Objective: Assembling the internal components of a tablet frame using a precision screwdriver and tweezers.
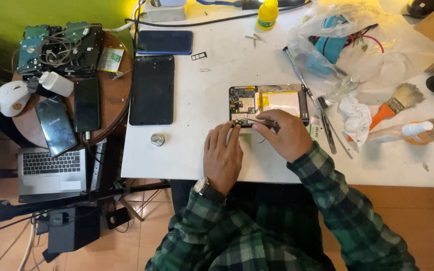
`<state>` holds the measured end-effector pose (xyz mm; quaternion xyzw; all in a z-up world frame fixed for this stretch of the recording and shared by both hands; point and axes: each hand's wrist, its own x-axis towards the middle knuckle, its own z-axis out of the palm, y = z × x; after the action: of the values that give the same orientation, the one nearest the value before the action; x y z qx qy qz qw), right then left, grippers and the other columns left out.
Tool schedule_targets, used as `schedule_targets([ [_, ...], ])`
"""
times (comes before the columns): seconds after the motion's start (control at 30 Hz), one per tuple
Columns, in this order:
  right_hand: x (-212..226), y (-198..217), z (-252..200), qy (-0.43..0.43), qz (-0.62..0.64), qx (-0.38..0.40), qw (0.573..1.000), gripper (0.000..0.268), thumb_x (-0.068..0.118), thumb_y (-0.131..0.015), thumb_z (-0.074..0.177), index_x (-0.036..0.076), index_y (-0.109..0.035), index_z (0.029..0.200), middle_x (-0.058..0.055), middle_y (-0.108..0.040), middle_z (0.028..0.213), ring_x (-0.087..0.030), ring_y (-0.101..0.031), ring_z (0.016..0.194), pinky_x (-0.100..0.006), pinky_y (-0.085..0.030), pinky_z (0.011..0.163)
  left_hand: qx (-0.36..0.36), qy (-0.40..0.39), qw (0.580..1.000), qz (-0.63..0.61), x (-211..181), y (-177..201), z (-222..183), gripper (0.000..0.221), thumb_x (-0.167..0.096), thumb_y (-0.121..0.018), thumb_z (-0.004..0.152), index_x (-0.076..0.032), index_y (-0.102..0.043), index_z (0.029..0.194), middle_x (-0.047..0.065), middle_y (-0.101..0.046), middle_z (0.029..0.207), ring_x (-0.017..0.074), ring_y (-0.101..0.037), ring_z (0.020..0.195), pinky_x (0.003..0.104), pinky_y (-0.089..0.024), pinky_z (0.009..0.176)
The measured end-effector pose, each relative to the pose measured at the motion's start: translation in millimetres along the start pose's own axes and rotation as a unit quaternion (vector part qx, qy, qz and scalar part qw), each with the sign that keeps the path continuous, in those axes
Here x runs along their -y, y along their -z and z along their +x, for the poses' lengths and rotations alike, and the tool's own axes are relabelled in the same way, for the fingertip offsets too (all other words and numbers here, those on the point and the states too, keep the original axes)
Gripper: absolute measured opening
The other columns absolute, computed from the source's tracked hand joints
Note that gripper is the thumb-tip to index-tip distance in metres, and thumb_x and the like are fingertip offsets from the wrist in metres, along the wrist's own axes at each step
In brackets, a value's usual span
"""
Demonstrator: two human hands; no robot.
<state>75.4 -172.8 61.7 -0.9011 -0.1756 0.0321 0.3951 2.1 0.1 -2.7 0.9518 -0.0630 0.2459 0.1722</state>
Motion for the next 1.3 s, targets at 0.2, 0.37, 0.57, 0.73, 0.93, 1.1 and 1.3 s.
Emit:
schedule_targets([
  [0.2, -8, -30, 18, 0.092, -0.044, 0.036, 0.994, 0.019, 0.009, -0.076, 0.093, 0.007, -0.074, 0.112, -0.017, -0.068, 0.108, -0.04, -0.073, 0.098, -0.047, -0.062, 0.084, -0.006, 0.0, 1.0, -0.002, 0, 5, 2, 0.035, -0.012, -0.06, 0.094, -0.01, -0.064, 0.129, 0.011, -0.058, 0.128, 0.0311, -0.055, 0.129, 0.048, -0.043, 0.112],
  [0.37, -19, -40, 17, 0.101, -0.103, 0.042, 0.989, 0.018, 0.009, -0.074, 0.095, 0.014, -0.073, 0.112, -0.01, -0.064, 0.109, -0.032, -0.073, 0.101, -0.042, -0.061, 0.092, -0.009, 0.003, 1.0, -0.015, 2, 4, 2, 0.035, -0.013, -0.062, 0.093, -0.011, -0.065, 0.127, 0.011, -0.06, 0.128, 0.0306, -0.055, 0.13, 0.047, -0.042, 0.112],
  [0.57, -21, -41, 17, 0.113, -0.118, 0.048, 0.985, 0.019, 0.009, -0.073, 0.096, 0.013, -0.07, 0.114, -0.009, -0.063, 0.111, -0.031, -0.072, 0.103, -0.041, -0.061, 0.093, -0.013, 0.008, 1.0, -0.021, 1, 5, 1, 0.032, -0.012, -0.063, 0.093, -0.011, -0.067, 0.124, 0.011, -0.061, 0.128, 0.0306, -0.056, 0.129, 0.047, -0.043, 0.112],
  [0.73, -28, -44, 17, 0.083, -0.089, 0.025, 0.992, 0.026, 0.012, -0.075, 0.095, 0.014, -0.066, 0.12, -0.009, -0.063, 0.112, -0.029, -0.072, 0.106, -0.039, -0.06, 0.092, -0.005, 0.018, 0.999, -0.033, 2, 4, 0, 0.031, -0.012, -0.061, 0.094, -0.013, -0.066, 0.125, 0.01, -0.061, 0.13, 0.0297, -0.056, 0.13, 0.047, -0.043, 0.112],
  [0.93, -29, -42, 18, 0.099, -0.058, 0.01, 0.993, 0.026, 0.009, -0.077, 0.094, 0.012, -0.066, 0.118, -0.01, -0.064, 0.112, -0.031, -0.072, 0.105, -0.041, -0.062, 0.088, -0.018, 0.023, 0.998, -0.048, 1, 5, 0, 0.029, -0.012, -0.063, 0.094, -0.01, -0.066, 0.123, 0.012, -0.062, 0.13, 0.0313, -0.058, 0.128, 0.048, -0.043, 0.112],
  [1.1, -23, -41, 21, 0.083, -0.045, 0.014, 0.995, 0.021, 0.009, -0.077, 0.096, 0.009, -0.069, 0.116, -0.014, -0.065, 0.109, -0.032, -0.072, 0.104, -0.041, -0.062, 0.088, -0.01, 0.021, 0.999, -0.036, 1, 3, 1, 0.029, -0.013, -0.06, 0.095, -0.007, -0.066, 0.123, 0.012, -0.061, 0.131, 0.0302, -0.056, 0.129, 0.047, -0.043, 0.113],
  [1.3, -21, -41, 27, 0.086, -0.101, 0.02, 0.991, 0.02, 0.01, -0.077, 0.094, 0.01, -0.071, 0.113, -0.011, -0.067, 0.106, -0.032, -0.074, 0.1, -0.042, -0.064, 0.086, -0.014, 0.012, 0.999, -0.027, -1, 8, 3, 0.031, -0.012, -0.061, 0.096, -0.006, -0.066, 0.125, 0.013, -0.061, 0.129, 0.0303, -0.056, 0.13, 0.046, -0.042, 0.113],
])
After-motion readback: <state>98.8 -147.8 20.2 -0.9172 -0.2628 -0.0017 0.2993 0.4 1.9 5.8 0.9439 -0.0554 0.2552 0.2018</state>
